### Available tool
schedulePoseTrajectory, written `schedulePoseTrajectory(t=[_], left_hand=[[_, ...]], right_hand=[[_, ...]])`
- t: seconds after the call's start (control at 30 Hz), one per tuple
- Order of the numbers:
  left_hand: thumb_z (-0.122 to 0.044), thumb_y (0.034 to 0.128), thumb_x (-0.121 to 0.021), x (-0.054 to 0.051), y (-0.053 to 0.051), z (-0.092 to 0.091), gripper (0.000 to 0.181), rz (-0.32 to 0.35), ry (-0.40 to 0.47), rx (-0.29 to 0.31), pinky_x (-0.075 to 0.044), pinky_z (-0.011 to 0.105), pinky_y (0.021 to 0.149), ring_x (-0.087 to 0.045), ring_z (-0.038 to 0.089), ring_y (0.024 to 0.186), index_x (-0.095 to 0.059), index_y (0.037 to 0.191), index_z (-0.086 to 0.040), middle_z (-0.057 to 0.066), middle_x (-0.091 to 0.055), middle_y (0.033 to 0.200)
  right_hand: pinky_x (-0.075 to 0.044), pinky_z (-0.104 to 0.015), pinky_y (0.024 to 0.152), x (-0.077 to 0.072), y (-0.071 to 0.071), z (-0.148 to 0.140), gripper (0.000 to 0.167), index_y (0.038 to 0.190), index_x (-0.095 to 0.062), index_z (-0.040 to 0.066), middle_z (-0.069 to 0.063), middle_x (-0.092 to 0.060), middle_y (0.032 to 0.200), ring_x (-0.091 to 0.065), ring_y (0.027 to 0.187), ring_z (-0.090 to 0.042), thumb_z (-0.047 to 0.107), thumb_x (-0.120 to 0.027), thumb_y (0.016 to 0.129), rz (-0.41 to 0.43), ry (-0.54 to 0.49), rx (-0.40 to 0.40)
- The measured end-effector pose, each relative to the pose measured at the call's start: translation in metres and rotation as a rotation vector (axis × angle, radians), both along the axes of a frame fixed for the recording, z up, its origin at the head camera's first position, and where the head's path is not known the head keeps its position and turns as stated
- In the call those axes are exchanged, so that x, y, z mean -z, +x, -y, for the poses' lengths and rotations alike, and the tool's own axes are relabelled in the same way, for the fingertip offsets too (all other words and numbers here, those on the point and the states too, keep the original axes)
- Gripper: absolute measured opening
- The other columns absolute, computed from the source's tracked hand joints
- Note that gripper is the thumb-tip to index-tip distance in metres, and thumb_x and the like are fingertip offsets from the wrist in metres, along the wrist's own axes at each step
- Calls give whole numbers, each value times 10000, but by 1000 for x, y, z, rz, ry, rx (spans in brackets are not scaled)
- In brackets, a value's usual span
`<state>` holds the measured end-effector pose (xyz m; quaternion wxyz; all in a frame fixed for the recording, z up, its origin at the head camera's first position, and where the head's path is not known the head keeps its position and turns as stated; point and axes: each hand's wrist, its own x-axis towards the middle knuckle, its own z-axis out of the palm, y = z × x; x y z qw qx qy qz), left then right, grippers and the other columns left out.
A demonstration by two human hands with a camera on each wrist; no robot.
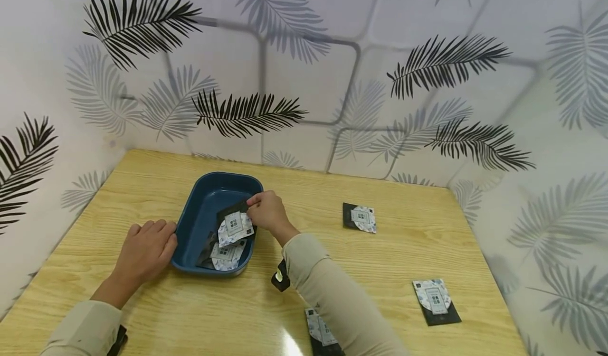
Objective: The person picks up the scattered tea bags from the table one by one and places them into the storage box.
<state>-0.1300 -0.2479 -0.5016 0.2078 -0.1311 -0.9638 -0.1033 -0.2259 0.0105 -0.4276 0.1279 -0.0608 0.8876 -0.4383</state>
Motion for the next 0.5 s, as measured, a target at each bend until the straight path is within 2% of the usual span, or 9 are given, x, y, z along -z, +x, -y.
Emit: schedulePoseTrajectory(t=[0.2, 0.5], left_hand=[[-138, 945, -509, 1, 0, 0, 165, -15, 3, 3, -188, 343, 668, -402, 192, 655, -472, 785, -151, -18, -407, 711], [-142, 951, -506, 1, 0, -1, 180, -4, 9, 2, -182, 340, 666, -394, 182, 650, -460, 778, -154, -20, -402, 709]], right_hand=[[-359, -189, 535, -1, 4, 3, 230, 1067, -731, 4, -129, -732, 1008, -474, 633, -103, -4, -593, 883, -51, 60, -21], [-428, -162, 567, 1, 5, 5, 158, 1026, -733, 3, -95, -750, 890, -586, 663, -77, 20, -665, 885, -88, 67, -11]])
